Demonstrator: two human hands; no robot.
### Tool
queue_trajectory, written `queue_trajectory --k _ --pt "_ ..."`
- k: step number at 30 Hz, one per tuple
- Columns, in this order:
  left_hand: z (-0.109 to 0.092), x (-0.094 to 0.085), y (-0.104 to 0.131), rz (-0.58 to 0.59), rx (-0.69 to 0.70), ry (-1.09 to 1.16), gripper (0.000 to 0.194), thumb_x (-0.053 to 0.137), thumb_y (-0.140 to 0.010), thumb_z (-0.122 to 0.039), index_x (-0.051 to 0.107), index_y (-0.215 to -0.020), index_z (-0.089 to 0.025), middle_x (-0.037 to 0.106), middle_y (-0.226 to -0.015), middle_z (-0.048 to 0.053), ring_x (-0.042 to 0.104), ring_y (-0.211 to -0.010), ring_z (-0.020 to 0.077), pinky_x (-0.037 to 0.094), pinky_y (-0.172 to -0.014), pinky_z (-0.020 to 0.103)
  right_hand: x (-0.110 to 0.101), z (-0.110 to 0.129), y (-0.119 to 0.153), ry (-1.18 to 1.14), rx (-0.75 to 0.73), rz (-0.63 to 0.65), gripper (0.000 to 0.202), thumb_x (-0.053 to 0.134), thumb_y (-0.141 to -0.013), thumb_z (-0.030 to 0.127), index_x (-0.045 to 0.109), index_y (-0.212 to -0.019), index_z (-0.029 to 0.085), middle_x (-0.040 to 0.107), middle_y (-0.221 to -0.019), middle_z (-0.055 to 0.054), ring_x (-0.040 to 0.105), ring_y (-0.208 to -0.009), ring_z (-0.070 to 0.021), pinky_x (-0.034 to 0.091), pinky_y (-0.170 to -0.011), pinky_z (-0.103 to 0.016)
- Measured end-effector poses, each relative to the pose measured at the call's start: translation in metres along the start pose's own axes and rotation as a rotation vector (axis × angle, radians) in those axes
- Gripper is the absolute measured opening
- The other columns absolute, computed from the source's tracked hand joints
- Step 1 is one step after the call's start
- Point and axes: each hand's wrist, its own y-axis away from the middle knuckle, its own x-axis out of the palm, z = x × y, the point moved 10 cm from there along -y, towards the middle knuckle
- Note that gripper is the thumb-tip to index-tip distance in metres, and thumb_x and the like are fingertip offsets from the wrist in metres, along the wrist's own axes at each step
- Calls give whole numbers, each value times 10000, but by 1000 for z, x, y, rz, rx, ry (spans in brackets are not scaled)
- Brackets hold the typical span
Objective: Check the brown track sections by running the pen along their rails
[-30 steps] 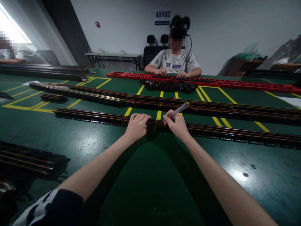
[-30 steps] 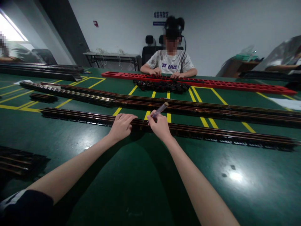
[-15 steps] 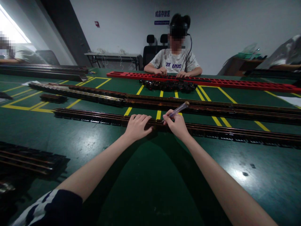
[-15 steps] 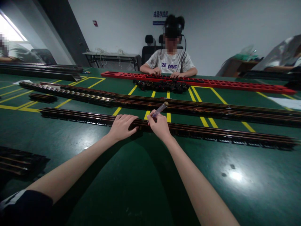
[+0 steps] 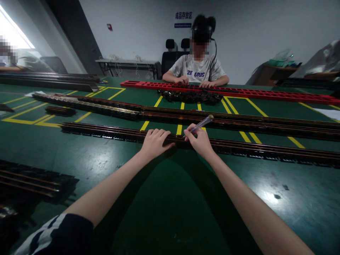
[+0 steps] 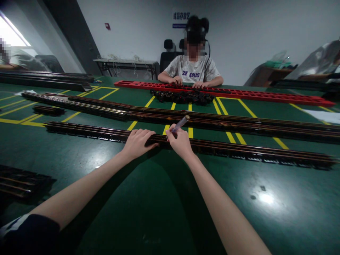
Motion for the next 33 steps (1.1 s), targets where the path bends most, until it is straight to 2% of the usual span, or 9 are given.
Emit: queue_trajectory --k 33 --pt "1 -3 2 -11 -61 32 333 552 -857 -367 625 -1108 -159 692 -1081 117 601 -1006 308 403 -878 460 0 9 2 49 -71 -18 183 520 -826 273 502 -649 231 648 -564 -6 640 -595 -187 464 -650 -297"
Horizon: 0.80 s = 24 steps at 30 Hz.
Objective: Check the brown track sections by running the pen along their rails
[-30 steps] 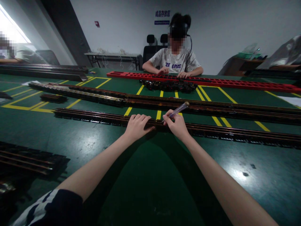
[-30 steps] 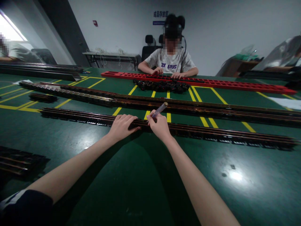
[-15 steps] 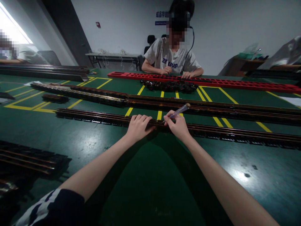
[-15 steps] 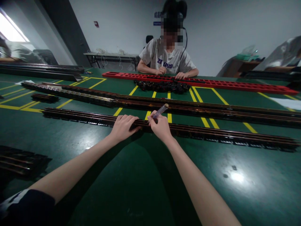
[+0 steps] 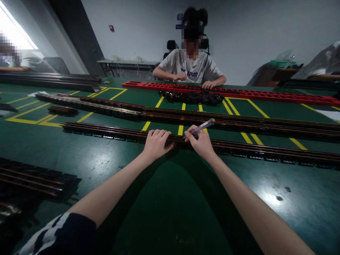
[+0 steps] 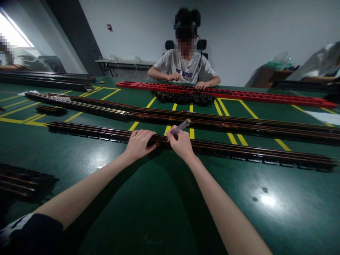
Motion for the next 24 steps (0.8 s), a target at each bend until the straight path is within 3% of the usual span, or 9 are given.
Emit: queue_trajectory --k 24 --pt "0 -2 0 8 0 34 331 491 -832 -190 599 -1145 -183 668 -1166 95 580 -1108 278 367 -965 462 -4 2 0 18 -1 -14 191 518 -845 280 497 -661 231 649 -561 -5 646 -608 -196 463 -686 -320"
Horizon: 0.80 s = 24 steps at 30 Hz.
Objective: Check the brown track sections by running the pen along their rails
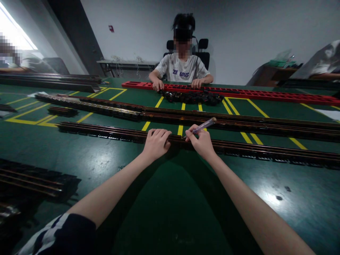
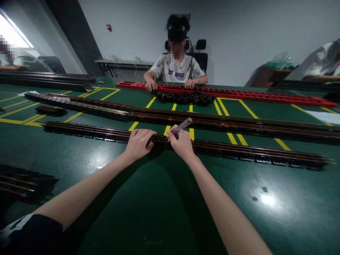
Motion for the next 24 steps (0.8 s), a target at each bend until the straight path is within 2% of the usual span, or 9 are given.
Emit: queue_trajectory --k 17,24 --pt "-2 2 -1 21 31 -7 413 433 -797 -57 608 -1152 -176 661 -1196 98 574 -1136 265 354 -990 465 -4 -2 1 3 14 -20 205 514 -828 273 505 -627 231 620 -525 0 618 -575 -198 458 -690 -348" --pt "-2 1 -1 14 31 -8 375 415 -825 -70 619 -1121 -177 669 -1180 92 577 -1130 263 347 -998 459 -7 -2 0 -31 17 -47 208 509 -830 292 501 -631 231 622 -527 -2 617 -566 -192 468 -667 -333"
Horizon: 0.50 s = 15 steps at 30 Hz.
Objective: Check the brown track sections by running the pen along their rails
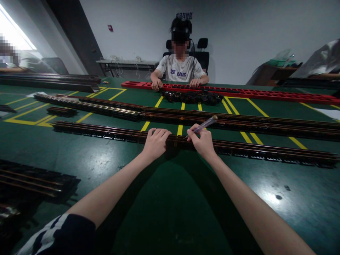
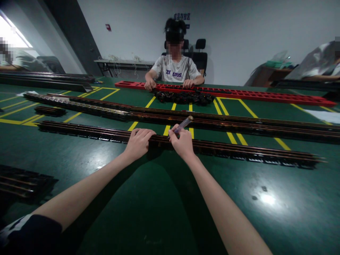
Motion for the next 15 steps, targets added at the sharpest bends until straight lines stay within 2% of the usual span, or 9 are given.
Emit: queue_trajectory --k 4,10,15 --pt "0 0 -1 1 6 17 348 419 -830 -89 625 -1099 -171 672 -1172 93 582 -1119 262 354 -1000 456 7 1 0 7 -4 51 179 511 -830 284 509 -658 230 637 -551 -3 628 -585 -194 466 -667 -326" --pt "0 0 -2 31 5 52 424 422 -774 -54 617 -1126 -186 662 -1197 89 583 -1132 255 364 -1011 456 8 -3 1 13 6 54 185 516 -836 283 513 -660 229 635 -557 1 631 -604 -191 464 -682 -320" --pt "-1 1 -1 47 17 83 422 461 -783 -140 593 -1181 -182 656 -1225 93 587 -1141 256 390 -990 450 8 -4 0 -4 12 60 193 515 -843 285 512 -659 229 634 -566 3 623 -599 -184 458 -665 -313"
